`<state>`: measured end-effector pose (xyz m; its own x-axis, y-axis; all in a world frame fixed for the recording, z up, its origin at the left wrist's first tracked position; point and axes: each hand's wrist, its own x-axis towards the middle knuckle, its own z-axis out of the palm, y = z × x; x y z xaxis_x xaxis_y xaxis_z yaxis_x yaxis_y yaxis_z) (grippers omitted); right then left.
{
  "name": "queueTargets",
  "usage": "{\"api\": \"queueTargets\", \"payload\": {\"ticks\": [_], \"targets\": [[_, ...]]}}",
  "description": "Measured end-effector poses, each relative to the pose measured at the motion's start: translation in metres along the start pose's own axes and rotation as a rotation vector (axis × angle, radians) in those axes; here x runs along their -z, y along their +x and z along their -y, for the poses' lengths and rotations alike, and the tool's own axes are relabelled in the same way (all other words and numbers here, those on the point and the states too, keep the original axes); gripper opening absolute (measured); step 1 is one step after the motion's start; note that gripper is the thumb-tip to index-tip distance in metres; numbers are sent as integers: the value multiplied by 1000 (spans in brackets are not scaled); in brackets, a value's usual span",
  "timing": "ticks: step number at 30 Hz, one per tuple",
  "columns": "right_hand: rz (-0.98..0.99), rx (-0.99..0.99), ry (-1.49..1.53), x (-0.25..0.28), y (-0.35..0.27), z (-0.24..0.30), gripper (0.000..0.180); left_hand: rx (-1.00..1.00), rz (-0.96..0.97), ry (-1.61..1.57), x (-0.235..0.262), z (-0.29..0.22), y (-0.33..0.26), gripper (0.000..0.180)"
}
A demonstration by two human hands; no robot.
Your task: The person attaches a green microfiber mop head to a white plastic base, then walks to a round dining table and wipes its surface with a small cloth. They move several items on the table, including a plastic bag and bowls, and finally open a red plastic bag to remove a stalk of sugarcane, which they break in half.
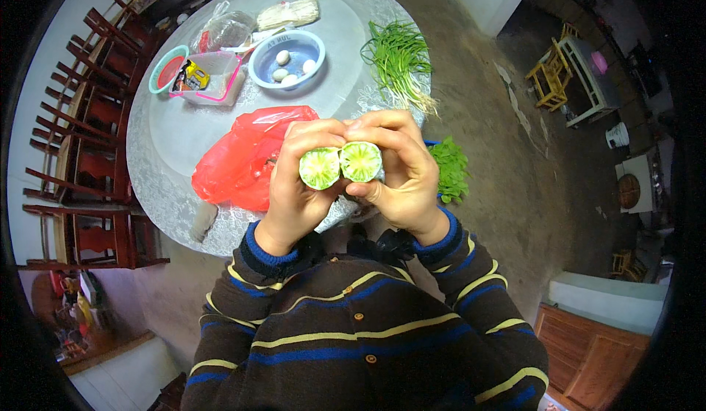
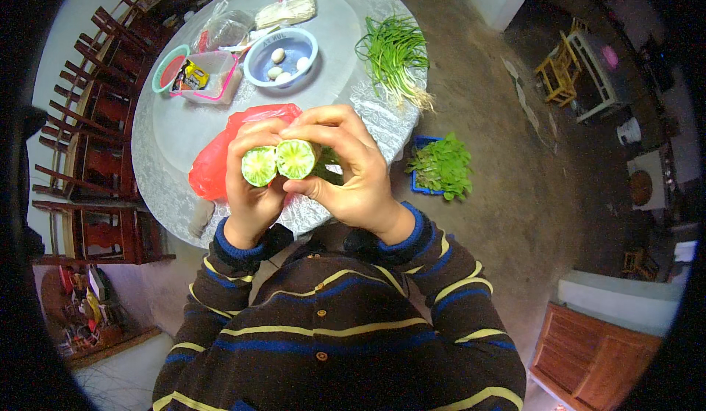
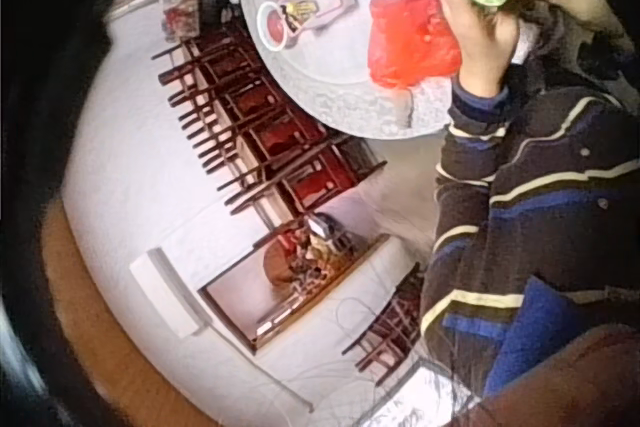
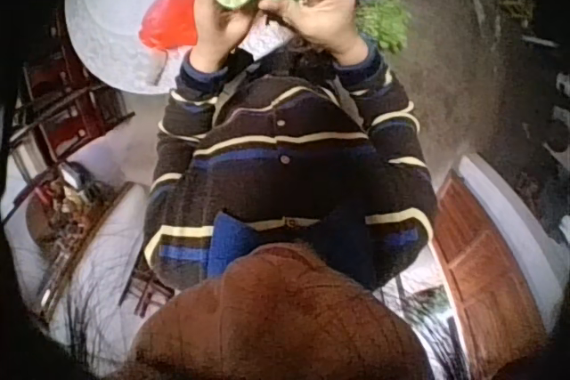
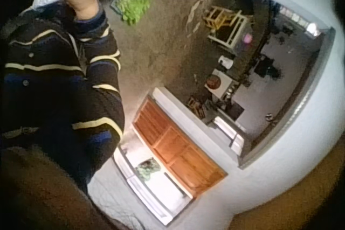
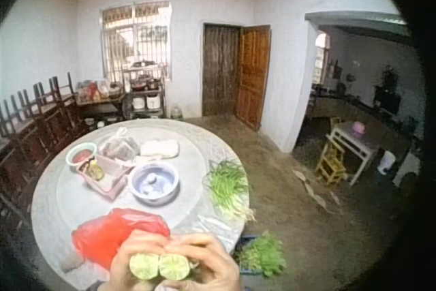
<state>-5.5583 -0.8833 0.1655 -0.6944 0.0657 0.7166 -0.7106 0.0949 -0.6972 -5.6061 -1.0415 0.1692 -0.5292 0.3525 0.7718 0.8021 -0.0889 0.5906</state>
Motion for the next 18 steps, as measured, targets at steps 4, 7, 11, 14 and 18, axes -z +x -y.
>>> {"api": "queueTargets", "payload": {"ticks": [4,7,11,14,18], "targets": [[-10,52,-137,14,-2,8,47,-38,24,25,-8,-4,1,55],[17,69,-179,17,-4,14,48,-34,45,27,-10,-8,0,55],[56,52,-174,13,-5,19,53,-27,45,9,-3,-10,-2,54],[125,-73,-168,12,-5,14,65,13,23,-68,4,-6,-6,51],[207,-207,-304,-2,-17,-4,113,116,-8,-201,14,3,-11,49]]}}
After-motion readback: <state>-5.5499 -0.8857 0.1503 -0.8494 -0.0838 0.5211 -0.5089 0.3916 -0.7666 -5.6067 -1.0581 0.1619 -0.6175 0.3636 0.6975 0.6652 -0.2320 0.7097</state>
